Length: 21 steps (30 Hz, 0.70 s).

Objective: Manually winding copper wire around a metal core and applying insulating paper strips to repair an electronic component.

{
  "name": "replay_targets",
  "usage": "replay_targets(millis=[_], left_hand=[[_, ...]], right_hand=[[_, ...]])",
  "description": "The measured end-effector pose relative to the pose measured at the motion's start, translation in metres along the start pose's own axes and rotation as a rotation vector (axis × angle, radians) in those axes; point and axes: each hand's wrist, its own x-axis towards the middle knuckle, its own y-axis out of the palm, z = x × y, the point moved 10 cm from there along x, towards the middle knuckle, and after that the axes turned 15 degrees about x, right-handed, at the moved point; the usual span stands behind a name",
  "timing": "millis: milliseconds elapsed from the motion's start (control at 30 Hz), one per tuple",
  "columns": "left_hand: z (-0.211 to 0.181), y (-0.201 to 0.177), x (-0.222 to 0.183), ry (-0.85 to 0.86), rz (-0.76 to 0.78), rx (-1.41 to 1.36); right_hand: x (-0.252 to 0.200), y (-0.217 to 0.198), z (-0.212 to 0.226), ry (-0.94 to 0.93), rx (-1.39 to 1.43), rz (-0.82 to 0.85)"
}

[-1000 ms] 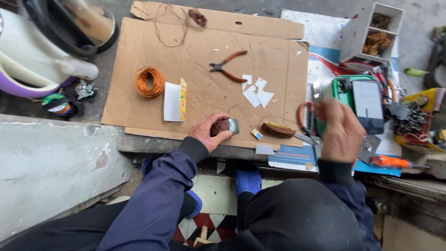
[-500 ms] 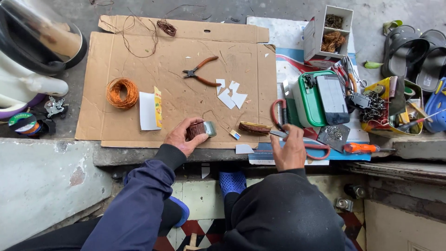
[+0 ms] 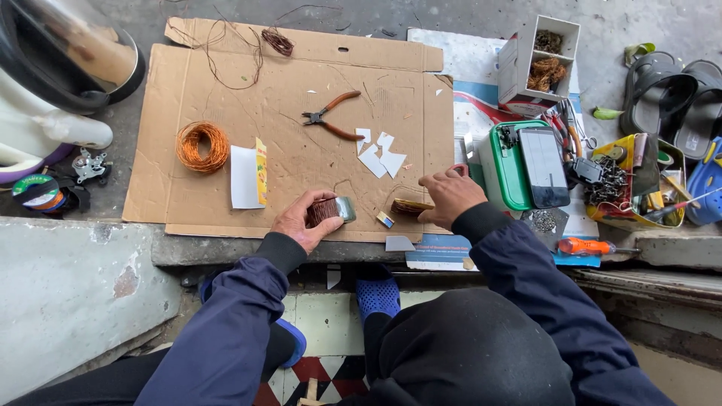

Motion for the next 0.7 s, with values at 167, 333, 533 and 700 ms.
replay_targets(millis=[167, 333, 533, 700], left_hand=[[0.005, 0.004, 0.003, -0.007, 0.010, -0.019], [0.006, 0.004, 0.003, -0.011, 0.014, -0.027], [0.004, 0.003, 0.001, -0.051, 0.026, -0.011], [0.008, 0.003, 0.002, -0.038, 0.012, -0.021]], right_hand=[[-0.004, -0.014, -0.003, 0.052, 0.040, 0.041], [-0.081, -0.070, -0.009, 0.237, 0.555, -0.222], [-0.108, 0.073, -0.009, 0.650, 1.791, -0.361], [-0.082, 0.090, 0.006, 0.758, 1.894, -0.328]])
